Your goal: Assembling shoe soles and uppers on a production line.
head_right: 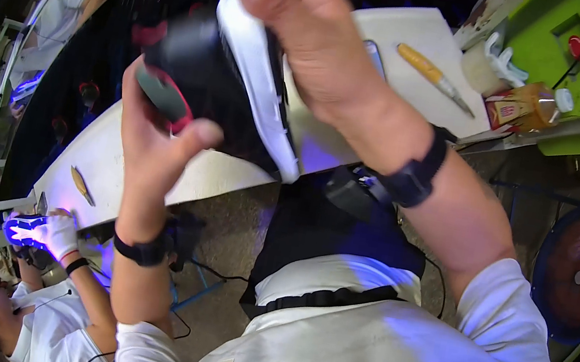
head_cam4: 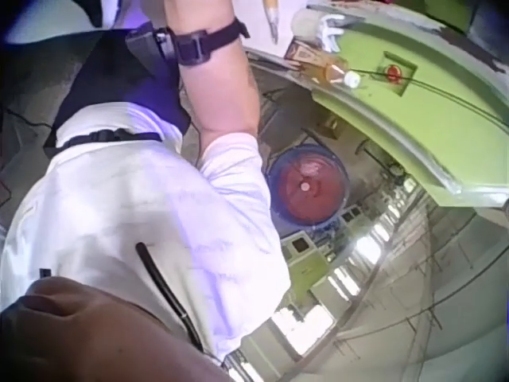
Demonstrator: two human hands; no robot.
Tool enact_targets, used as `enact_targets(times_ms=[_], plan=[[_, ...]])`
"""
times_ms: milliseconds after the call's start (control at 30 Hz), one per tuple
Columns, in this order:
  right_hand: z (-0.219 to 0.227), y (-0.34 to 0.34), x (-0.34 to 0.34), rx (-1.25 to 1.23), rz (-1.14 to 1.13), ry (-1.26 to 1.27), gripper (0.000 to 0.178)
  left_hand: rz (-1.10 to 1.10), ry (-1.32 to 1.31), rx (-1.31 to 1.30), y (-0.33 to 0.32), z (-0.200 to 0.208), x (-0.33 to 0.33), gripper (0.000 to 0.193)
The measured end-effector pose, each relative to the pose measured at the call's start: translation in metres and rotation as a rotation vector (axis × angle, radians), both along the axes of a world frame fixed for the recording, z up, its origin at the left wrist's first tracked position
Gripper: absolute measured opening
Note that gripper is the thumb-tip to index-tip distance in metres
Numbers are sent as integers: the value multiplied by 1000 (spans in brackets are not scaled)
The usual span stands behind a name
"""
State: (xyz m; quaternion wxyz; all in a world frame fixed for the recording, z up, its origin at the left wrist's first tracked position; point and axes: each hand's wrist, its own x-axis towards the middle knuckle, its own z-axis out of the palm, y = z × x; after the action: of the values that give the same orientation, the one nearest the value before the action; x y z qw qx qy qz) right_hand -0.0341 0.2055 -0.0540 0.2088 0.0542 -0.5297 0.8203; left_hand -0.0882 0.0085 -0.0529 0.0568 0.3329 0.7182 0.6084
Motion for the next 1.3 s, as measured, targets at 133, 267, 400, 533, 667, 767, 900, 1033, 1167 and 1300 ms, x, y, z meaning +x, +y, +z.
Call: enact_targets(times_ms=[133,267,400,533,667,767,900,1033,1167,1300], plan=[[-1,-26,-11,65,66,-74,86,3,-42,-438,-4,48,-23,71],[-2,-29,-22,316,101,-30,91,-121,-108,-496,-14,58,-36,67],[8,-39,-29,468,-79,-129,72,-74,-56,-430,-21,46,-41,69],[-6,-42,-34,-53,-58,-21,36,-108,-128,-332,-32,31,-49,75],[-4,-51,-31,-535,-55,-113,35,-79,-147,-276,-40,25,-46,74],[-3,-54,-28,192,-72,6,42,-44,-109,-426,-35,42,-31,73],[8,-42,-13,304,-28,-10,55,-18,79,-540,-11,54,-19,68],[10,-28,3,462,-95,51,66,-34,295,-613,5,68,-4,64],[8,-13,24,481,-28,24,81,-34,477,-596,16,74,18,67],[10,-9,51,291,230,-62,118,-24,564,-691,9,73,45,73]])
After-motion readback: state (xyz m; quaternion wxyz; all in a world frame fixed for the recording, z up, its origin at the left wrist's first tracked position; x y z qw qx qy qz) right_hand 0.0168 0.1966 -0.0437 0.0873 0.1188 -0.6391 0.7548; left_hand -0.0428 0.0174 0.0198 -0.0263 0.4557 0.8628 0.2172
